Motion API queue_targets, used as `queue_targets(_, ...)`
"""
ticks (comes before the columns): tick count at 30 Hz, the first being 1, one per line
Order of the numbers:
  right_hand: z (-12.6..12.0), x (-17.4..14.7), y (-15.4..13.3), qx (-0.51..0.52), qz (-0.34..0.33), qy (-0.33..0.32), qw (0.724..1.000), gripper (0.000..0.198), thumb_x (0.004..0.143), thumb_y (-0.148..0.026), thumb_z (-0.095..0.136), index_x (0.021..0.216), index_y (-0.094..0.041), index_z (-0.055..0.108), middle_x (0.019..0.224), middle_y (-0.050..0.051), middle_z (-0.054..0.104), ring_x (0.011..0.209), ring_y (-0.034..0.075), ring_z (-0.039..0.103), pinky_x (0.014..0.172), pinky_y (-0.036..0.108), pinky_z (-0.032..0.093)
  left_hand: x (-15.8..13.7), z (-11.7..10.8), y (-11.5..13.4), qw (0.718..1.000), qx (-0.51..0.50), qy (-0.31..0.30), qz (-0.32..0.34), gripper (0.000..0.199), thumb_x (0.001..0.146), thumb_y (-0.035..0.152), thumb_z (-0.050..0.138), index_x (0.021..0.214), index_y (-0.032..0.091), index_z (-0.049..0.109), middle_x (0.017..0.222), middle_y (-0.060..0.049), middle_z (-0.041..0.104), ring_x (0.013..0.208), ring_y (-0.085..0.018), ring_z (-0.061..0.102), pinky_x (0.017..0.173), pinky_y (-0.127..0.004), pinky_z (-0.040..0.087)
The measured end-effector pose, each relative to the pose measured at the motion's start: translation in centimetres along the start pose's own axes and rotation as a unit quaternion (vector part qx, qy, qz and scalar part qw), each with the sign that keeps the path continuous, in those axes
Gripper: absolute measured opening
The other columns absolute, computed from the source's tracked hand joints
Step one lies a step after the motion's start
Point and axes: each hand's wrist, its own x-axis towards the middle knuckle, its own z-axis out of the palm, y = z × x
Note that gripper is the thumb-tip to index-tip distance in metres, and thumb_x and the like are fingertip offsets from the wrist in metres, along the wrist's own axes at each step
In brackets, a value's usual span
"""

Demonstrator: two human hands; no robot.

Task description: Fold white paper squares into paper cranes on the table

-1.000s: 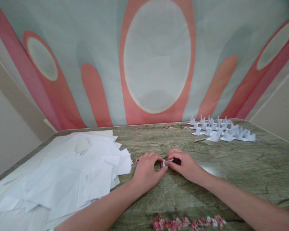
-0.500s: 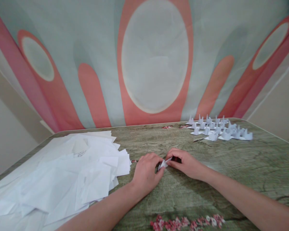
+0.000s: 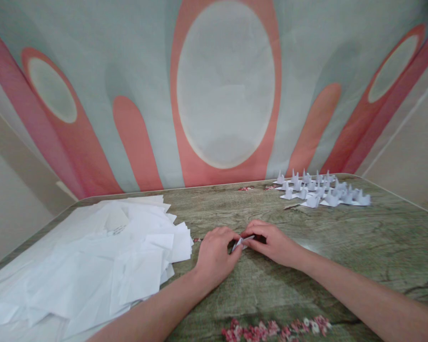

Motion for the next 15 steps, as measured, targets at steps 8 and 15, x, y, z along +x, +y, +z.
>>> queue_targets(8, 0.36, 0.00, 0.15, 0.005, 0.016, 0.019, 1.000, 0.010, 0.081, -0.020, 0.057, 0.085, -0.019, 0.066, 0.079, 0.003, 0.058, 0.075, 0.014, 0.054, 0.067, 0.026, 0.041, 0.45, 0.29, -0.29, 0.997, -0.065, -0.001, -0.031, 0.012, 0.077, 0.027, 0.056, 0.078, 0.022, 0.066, 0.079, -0.001, 0.063, 0.081, -0.018, 0.057, 0.073, -0.028, 0.042)
queue_targets(15, 0.49, -0.08, 0.06, 0.025, 0.021, 0.024, 0.999, 0.009, 0.081, -0.022, 0.058, 0.082, -0.019, 0.067, 0.077, 0.002, 0.058, 0.073, 0.014, 0.054, 0.067, 0.026, 0.041, 0.40, 0.49, -0.50, 0.994, -0.099, -0.004, -0.036, 0.011, 0.077, 0.026, 0.055, 0.078, 0.021, 0.066, 0.081, -0.001, 0.064, 0.082, -0.018, 0.057, 0.075, -0.029, 0.042)
